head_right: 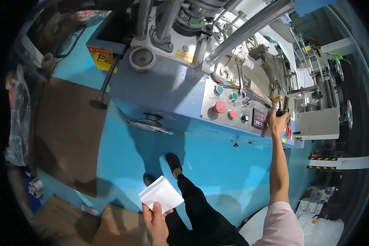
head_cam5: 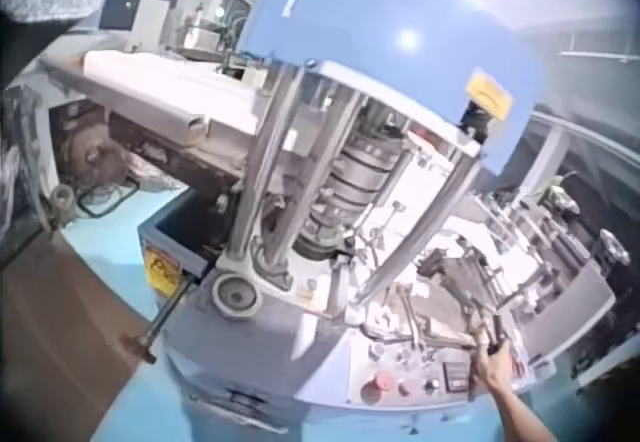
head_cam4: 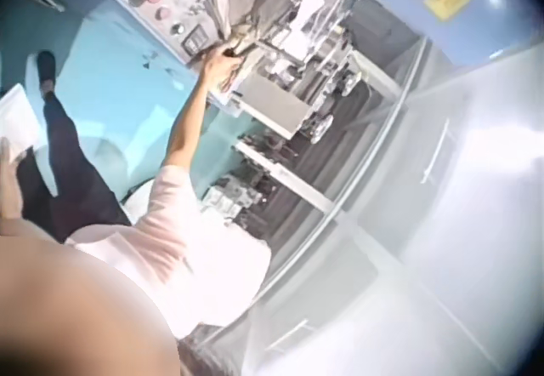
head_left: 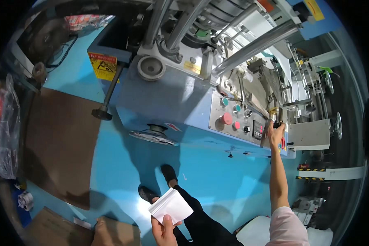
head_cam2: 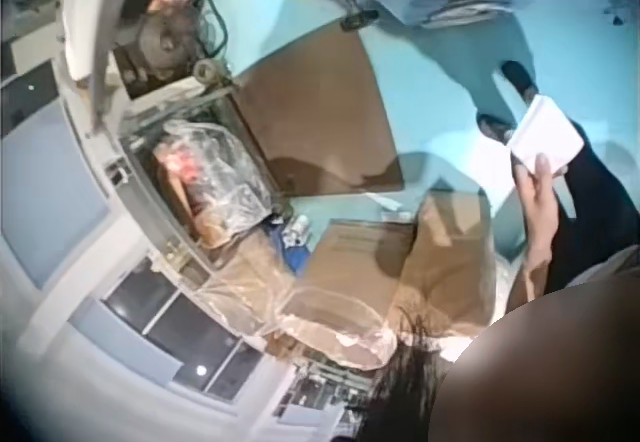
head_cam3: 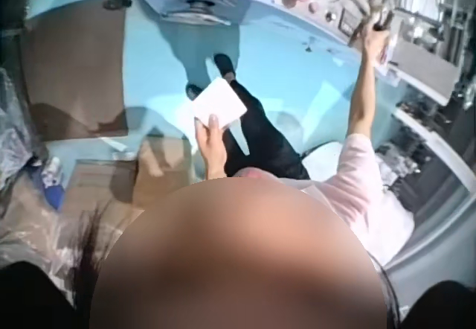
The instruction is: Manually placing stacks of paper napkins onto a moving conveyor belt of an industrial machine and checking the machinery.
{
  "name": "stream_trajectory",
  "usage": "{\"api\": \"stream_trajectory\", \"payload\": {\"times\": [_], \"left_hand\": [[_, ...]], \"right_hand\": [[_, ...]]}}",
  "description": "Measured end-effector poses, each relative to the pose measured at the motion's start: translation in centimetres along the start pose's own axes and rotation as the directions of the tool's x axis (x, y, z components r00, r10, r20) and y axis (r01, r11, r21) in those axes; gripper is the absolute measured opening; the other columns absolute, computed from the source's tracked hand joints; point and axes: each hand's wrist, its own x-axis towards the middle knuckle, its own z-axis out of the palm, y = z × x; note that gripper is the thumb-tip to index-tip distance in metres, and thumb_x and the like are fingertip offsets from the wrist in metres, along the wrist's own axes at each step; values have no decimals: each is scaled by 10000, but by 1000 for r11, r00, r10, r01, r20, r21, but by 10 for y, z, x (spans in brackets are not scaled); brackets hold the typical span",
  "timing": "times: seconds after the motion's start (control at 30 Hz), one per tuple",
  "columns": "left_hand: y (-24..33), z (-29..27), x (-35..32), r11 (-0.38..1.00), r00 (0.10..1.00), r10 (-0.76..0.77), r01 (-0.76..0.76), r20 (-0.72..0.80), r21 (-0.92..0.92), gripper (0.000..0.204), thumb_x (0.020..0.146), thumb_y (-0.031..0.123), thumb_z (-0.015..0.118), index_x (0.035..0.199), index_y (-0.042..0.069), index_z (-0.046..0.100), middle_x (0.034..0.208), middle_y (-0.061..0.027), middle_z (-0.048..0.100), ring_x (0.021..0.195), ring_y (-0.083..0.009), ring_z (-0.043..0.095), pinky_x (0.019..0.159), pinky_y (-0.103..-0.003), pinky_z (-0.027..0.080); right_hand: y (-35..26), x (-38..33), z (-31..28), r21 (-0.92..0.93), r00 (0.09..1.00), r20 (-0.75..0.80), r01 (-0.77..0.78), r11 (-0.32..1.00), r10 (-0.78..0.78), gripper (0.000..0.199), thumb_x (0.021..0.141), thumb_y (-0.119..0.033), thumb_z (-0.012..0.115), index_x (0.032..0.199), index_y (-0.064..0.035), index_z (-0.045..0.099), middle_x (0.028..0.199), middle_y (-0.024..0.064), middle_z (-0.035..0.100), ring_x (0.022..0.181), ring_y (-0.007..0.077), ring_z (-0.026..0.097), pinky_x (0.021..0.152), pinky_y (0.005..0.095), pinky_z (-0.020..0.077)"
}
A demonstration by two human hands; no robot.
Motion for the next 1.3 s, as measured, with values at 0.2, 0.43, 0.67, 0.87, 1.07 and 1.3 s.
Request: {"api": "stream_trajectory", "payload": {"times": [0.2,0.43,0.67,0.87,1.07,1.3], "left_hand": [[-18,-19,3,992,993,-86,92,74,-82,451,996,177,545,1384,17,381,1233,-121,547,1063,-234,572,830,-364,529],[-16,-15,9,992,994,-99,102,55,-70,469,994,158,541,1404,8,368,1263,-139,532,1103,-253,559,857,-392,521],[-11,-9,12,994,994,-90,94,58,-64,488,995,145,537,1426,10,352,1289,-143,522,1116,-261,560,869,-386,515],[-11,-9,14,994,994,-83,88,76,-66,484,998,144,531,1429,16,353,1297,-141,522,1119,-262,562,867,-386,514],[-14,-11,15,993,994,-84,89,69,-80,476,1002,144,521,1431,25,352,1291,-140,527,1117,-262,562,860,-384,513],[5,-3,8,998,996,-10,16,84,-64,426,1006,149,515,1387,7,388,1245,-131,545,1063,-236,580,823,-364,530]], "right_hand": [[0,9,-1,-146,995,-34,87,985,-93,541,788,-365,716,1007,89,522,945,292,592,876,469,585,810,493,470],[-6,9,-5,-156,987,-43,147,977,-156,597,790,-387,736,1017,127,537,935,319,607,860,453,611,775,476,481],[-9,4,-8,-56,988,4,156,986,-156,663,828,-487,692,1022,132,553,944,310,601,881,454,586,813,473,461],[30,31,-3,139,994,103,7,990,-22,521,854,-497,658,852,18,579,750,165,601,633,285,583,590,384,456],[33,28,-4,553,853,497,-452,700,159,349,897,-434,624,766,-118,549,597,-14,509,471,103,481,436,261,341],[22,25,5,316,961,233,-220,923,149,650,909,-571,573,1173,20,515,888,105,571,826,208,587,736,313,466]]}}
